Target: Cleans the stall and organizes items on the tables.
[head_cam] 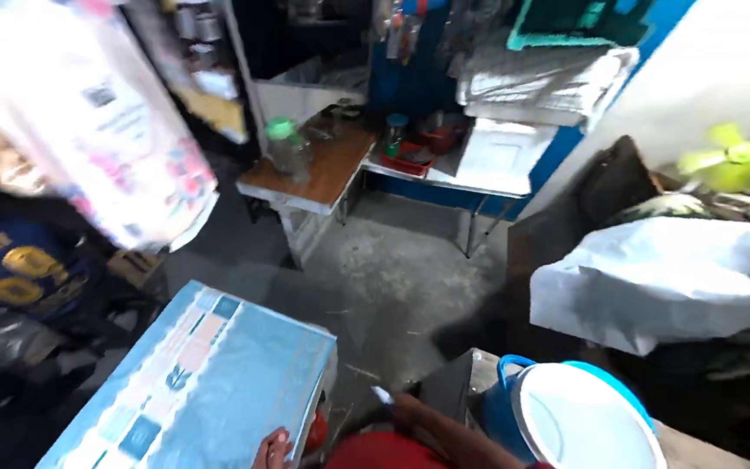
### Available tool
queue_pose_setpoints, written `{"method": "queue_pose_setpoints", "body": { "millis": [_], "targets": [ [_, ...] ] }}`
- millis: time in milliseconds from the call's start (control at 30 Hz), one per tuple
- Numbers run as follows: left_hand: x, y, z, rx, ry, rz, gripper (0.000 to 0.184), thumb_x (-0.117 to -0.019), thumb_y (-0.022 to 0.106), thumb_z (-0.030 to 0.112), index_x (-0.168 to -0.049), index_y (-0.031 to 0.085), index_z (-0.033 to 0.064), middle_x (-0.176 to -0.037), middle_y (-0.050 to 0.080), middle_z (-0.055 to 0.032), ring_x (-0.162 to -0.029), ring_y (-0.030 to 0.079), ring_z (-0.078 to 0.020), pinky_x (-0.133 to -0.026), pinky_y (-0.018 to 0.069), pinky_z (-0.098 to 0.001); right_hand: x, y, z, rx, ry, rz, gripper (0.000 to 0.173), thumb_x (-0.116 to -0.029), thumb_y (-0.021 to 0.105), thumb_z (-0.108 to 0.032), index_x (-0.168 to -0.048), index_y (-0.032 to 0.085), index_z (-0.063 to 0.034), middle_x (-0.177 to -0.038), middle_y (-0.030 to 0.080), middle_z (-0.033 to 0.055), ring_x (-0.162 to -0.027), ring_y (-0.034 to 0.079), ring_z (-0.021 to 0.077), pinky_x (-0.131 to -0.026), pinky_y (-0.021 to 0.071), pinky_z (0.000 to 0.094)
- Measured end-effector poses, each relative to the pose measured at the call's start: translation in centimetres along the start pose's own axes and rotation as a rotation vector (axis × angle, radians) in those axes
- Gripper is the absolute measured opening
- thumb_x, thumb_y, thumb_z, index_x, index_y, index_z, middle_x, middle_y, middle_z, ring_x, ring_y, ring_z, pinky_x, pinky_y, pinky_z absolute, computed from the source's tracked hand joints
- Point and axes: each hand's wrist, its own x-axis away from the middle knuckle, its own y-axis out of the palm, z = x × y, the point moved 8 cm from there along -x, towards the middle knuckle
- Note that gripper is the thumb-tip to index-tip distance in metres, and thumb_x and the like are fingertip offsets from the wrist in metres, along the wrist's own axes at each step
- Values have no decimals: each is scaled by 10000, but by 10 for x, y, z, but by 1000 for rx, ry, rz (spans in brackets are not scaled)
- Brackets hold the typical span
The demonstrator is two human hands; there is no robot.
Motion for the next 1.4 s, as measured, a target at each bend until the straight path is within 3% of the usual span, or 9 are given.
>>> {"method": "queue_pose_setpoints", "body": {
  "millis": [167,300,567,700,800,933,1067,1233,1400],
  "targets": [
    [-94,44,81,-266,113,-100,443,-1057,553,317,-1388,574,23,-1356,630,-193,-1174,667,-307,-956,568,-525,-34,-113,42,-169,276,162,469,-984,602,-333,-1284,602,28,-1216,659,267,-1133,651,415,-941,513,629],
    [-152,78,110,-313,87,-180,424,-1070,536,287,-1381,571,0,-1319,639,-217,-1150,674,-326,-946,568,-531,-37,-187,26,-228,224,243,476,-1007,580,-344,-1341,578,-5,-1221,661,262,-1131,652,418,-946,510,634],
    [-289,207,156,-492,58,-461,404,-1046,578,361,-1314,653,68,-1223,705,-142,-1060,712,-262,-947,582,-498,-114,-232,34,-261,265,148,590,-1035,545,-386,-1532,418,-94,-1312,639,253,-1200,635,429,-995,502,636],
    [-402,246,189,-595,119,-443,448,-1030,611,373,-1367,621,79,-1276,692,-122,-1118,691,-246,-1014,546,-482,-175,-283,63,-41,293,24,523,-1003,559,-406,-1434,541,-110,-1285,667,224,-1187,643,431,-941,505,686],
    [-474,284,244,-583,123,-333,494,-1031,613,366,-1414,572,58,-1310,663,-165,-1196,658,-290,-1060,517,-508,-179,-403,105,48,405,109,502,-957,635,-395,-1387,588,-138,-1266,686,196,-1168,650,435,-924,500,705],
    [-549,348,349,-385,204,-210,439,-1061,560,351,-1376,593,48,-1316,653,-175,-1137,684,-289,-969,571,-507,-193,-569,145,-183,443,553,526,-1012,598,-374,-1465,520,-119,-1349,619,231,-1189,641,417,-963,530,628],
    [-592,437,423,-678,347,-468,484,-1038,586,395,-1419,574,96,-1371,636,-112,-1224,644,-220,-1070,519,-442,-202,-662,157,-383,553,928,524,-995,654,-344,-1403,577,-25,-1435,485,331,-1271,550,484,-998,515,609],
    [-634,502,437,-910,267,-810,553,-1032,601,410,-1494,512,120,-1451,581,-135,-1297,600,-270,-1122,469,-464,-265,-746,156,-571,456,1042,490,-1002,660,-291,-1404,574,-24,-1415,496,329,-1225,576,472,-993,517,593],
    [-710,529,428,-814,229,-682,555,-1013,636,371,-1459,540,53,-1389,609,-205,-1259,616,-312,-1105,471,-473,-317,-931,149,-455,211,1325,484,-1000,664,-268,-1401,578,-10,-1384,519,327,-1184,601,458,-982,527,581]
  ]
}}
